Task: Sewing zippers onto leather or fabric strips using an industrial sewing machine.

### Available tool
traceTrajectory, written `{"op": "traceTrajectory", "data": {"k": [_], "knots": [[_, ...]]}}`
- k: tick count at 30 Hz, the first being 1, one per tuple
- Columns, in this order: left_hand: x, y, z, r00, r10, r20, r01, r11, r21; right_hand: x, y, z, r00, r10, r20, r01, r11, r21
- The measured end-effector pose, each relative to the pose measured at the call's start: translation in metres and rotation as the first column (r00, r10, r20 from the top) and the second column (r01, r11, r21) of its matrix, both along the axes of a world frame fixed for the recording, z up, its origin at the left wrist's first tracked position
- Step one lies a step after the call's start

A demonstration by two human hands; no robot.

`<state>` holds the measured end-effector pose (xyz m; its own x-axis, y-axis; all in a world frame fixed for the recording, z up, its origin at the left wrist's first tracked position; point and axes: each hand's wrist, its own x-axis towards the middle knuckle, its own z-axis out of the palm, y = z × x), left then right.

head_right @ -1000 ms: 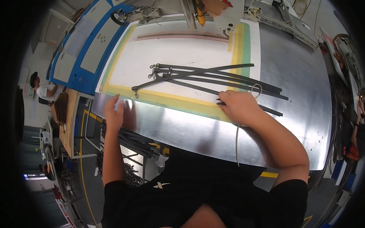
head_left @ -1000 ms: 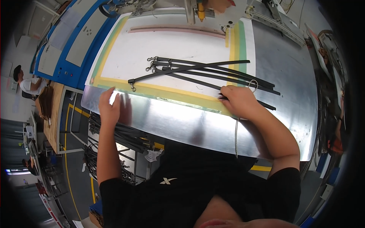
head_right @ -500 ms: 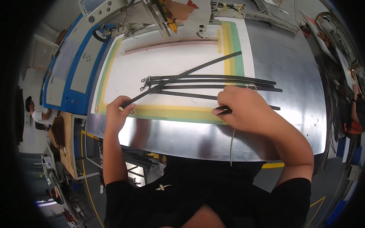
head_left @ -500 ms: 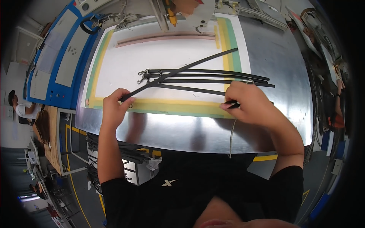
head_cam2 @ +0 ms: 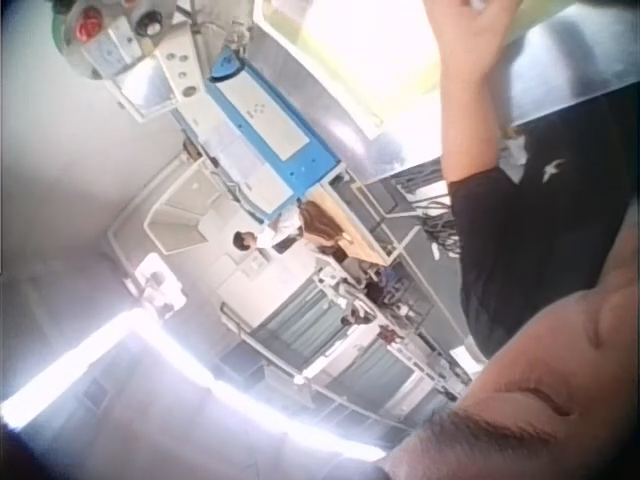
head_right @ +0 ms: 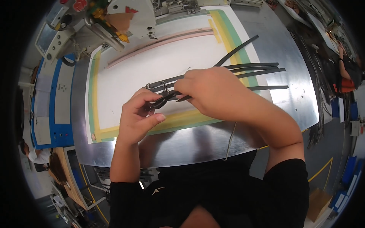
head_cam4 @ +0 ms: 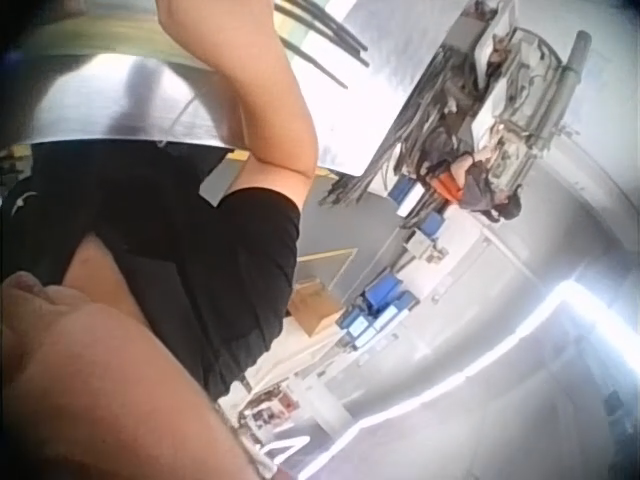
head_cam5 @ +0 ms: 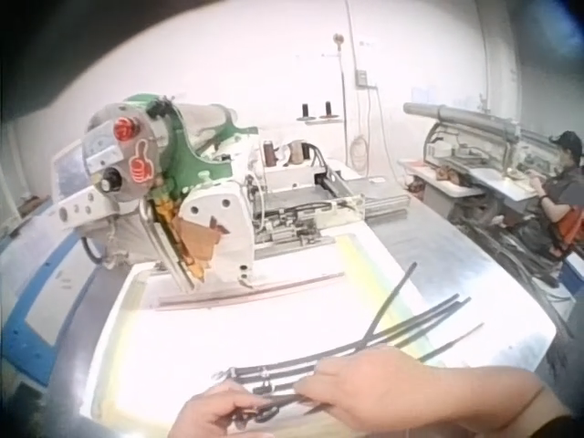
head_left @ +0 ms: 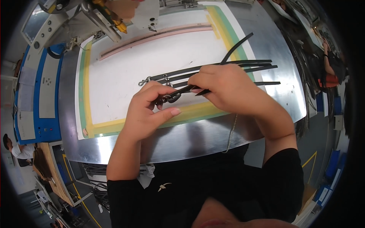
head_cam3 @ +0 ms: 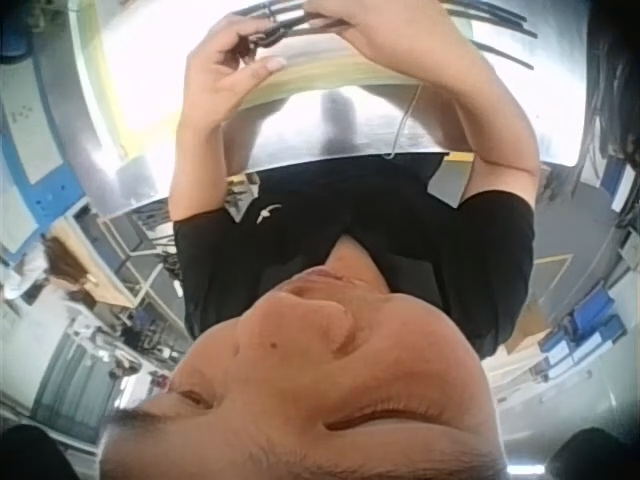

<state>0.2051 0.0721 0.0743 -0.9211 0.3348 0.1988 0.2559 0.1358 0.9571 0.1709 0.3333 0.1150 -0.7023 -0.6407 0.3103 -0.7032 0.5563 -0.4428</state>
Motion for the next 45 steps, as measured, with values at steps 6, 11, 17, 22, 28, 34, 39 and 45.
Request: {"op": "traceTrajectory", "data": {"k": [6, 11, 17, 22, 28, 34, 39, 45], "knots": [[-0.001, -0.007, -0.017, 0.987, 0.056, 0.148, -0.049, 0.997, -0.053, 0.002, 0.004, 0.007, 1.000, -0.024, 0.006, 0.022, 0.983, 0.180], [0.003, 0.007, -0.009, 1.000, -0.010, 0.007, 0.010, 0.998, -0.064, 0.006, 0.001, 0.008, 0.999, 0.052, 0.006, -0.051, 0.968, 0.245], [0.003, 0.003, -0.009, 0.941, -0.019, -0.338, -0.072, 0.965, -0.253, 0.014, -0.002, 0.015, 0.998, 0.053, 0.029, -0.059, 0.961, 0.272], [0.004, 0.002, -0.004, 0.853, -0.066, -0.517, -0.091, 0.957, -0.274, 0.022, -0.001, 0.021, 0.984, 0.148, -0.103, -0.121, 0.966, 0.230], [0.008, 0.002, -0.011, 0.865, -0.043, -0.500, -0.073, 0.975, -0.211, 0.021, -0.004, 0.017, 0.975, 0.175, -0.137, -0.150, 0.973, 0.173], [0.009, 0.002, -0.017, 0.925, -0.039, -0.379, -0.033, 0.983, -0.182, 0.016, -0.003, 0.014, 0.980, 0.168, -0.109, -0.145, 0.970, 0.196], [0.013, 0.007, -0.021, 0.981, -0.034, -0.193, 0.012, 0.993, -0.116, 0.015, -0.007, 0.007, 0.975, 0.166, -0.146, -0.146, 0.980, 0.137], [0.015, 0.008, -0.014, 0.980, -0.036, -0.197, 0.005, 0.988, -0.157, 0.016, -0.013, 0.000, 0.964, 0.188, -0.187, -0.172, 0.980, 0.094]]}}
